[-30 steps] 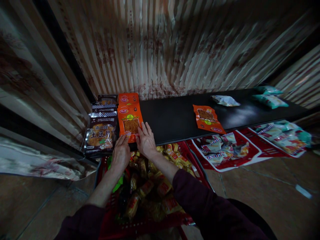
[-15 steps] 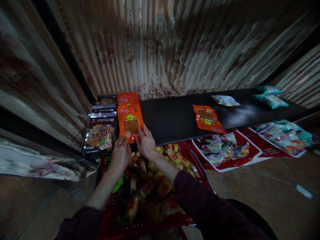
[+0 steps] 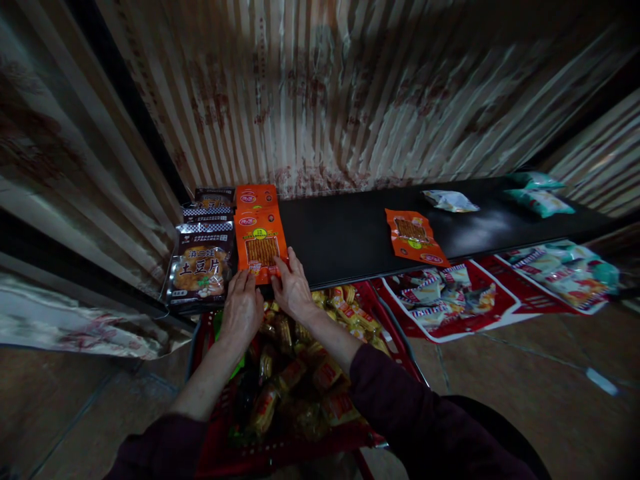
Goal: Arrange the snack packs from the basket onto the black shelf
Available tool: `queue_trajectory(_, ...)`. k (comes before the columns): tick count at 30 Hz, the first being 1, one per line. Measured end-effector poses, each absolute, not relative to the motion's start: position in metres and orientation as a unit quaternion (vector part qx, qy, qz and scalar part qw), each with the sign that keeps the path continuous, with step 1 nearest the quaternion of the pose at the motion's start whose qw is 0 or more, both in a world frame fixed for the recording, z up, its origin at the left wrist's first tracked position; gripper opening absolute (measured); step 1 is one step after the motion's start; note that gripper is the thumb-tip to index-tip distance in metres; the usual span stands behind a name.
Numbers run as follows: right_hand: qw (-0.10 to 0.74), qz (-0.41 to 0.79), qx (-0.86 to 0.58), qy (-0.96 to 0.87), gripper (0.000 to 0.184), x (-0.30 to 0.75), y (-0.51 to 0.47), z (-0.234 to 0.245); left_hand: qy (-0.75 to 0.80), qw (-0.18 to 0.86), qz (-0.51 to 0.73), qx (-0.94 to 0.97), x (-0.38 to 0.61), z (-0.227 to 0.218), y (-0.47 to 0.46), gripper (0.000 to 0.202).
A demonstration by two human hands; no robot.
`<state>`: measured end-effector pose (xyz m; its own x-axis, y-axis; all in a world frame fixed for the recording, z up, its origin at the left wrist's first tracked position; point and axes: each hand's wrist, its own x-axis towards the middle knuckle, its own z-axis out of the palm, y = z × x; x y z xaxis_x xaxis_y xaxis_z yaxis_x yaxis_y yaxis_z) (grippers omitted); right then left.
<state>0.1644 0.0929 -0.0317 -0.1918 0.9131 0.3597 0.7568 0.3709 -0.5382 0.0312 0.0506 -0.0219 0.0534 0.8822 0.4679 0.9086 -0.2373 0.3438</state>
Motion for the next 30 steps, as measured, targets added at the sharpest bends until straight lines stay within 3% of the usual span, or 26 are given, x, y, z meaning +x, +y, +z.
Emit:
queue_trajectory(13,0.393,0.094,-0.505,-0.763,0.040,0.172,0.076,-0.032,-0.582,0.053,-0.279,-0.762,0.040,-0.016,0.039,0.036)
queue_trajectory(21,0.383,0.101,-0.467,-0.791,0.048,0.178,0.053,-0.032,-0.575,0.063,-0.255,-0.775,0.046,-0.015,0.028,0.037)
queue_trajectory(30,0.385,0.110,-0.472,-0.786,0.044,0.186,0.051,-0.032,-0.566,0.051,-0.263,-0.780,0.038,-0.019,0.023,0.035)
